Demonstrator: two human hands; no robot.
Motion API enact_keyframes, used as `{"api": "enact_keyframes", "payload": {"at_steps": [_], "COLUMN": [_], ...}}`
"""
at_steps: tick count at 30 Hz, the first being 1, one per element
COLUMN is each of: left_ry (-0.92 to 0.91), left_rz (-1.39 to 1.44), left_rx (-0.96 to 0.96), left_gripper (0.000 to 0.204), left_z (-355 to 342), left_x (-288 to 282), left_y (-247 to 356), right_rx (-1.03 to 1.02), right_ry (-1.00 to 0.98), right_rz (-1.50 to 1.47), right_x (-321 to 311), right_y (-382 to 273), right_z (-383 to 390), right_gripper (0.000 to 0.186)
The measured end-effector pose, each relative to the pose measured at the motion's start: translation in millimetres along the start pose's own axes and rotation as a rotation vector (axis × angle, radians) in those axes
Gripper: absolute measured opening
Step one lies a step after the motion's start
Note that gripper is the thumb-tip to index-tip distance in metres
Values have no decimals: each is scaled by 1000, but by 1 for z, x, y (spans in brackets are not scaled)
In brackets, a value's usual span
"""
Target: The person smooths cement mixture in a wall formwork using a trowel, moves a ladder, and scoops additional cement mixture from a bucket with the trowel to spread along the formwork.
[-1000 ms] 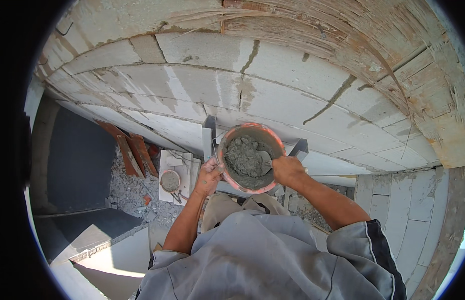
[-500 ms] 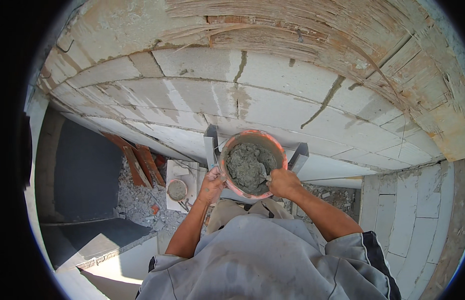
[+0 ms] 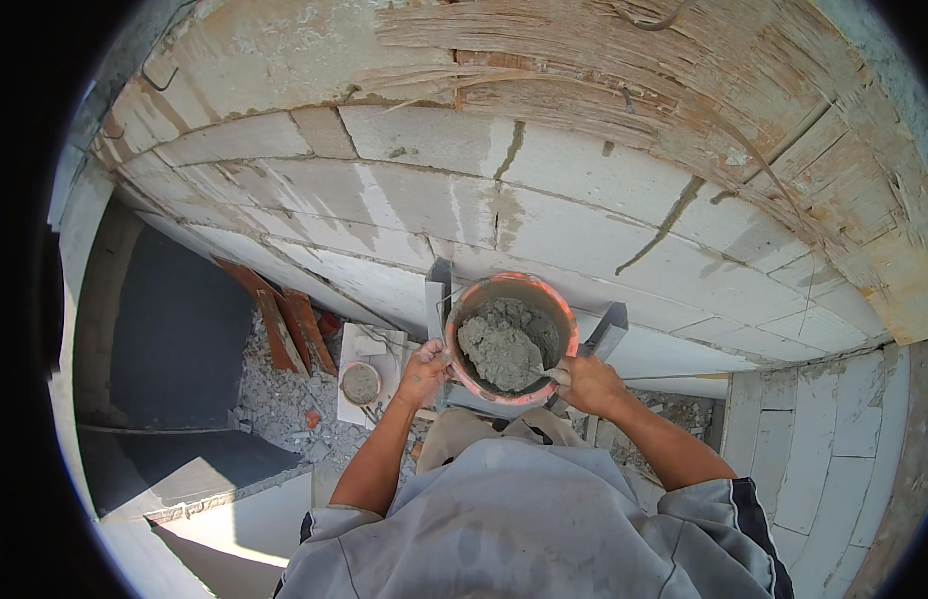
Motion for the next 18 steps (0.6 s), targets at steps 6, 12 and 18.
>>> {"api": "enact_keyframes", "payload": {"at_steps": [6, 12, 18], "left_ry": [98, 108, 73], "left_rz": [-69, -223, -219], "left_rx": [11, -97, -62], "left_gripper": [18, 22, 27], "left_z": [9, 5, 2], "left_x": [-3, -2, -10], "left_y": [7, -2, -4], "right_rx": [-142, -175, -581], "right_ry": [10, -109, 98], "right_rz": [91, 250, 433], "right_x": [-69, -181, -329], "right_y": [-58, -143, -313], "right_z": [25, 74, 105], "right_gripper": [29, 29, 24]}}
Point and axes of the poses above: each hand's wrist, its own z-axis away from the middle knuckle, its own x-axis out of the palm, y = z × x, the point moved 9 cm from there along -z, towards the middle knuckle, and after that the axes turned 14 degrees about -x, right-handed, at the moved point
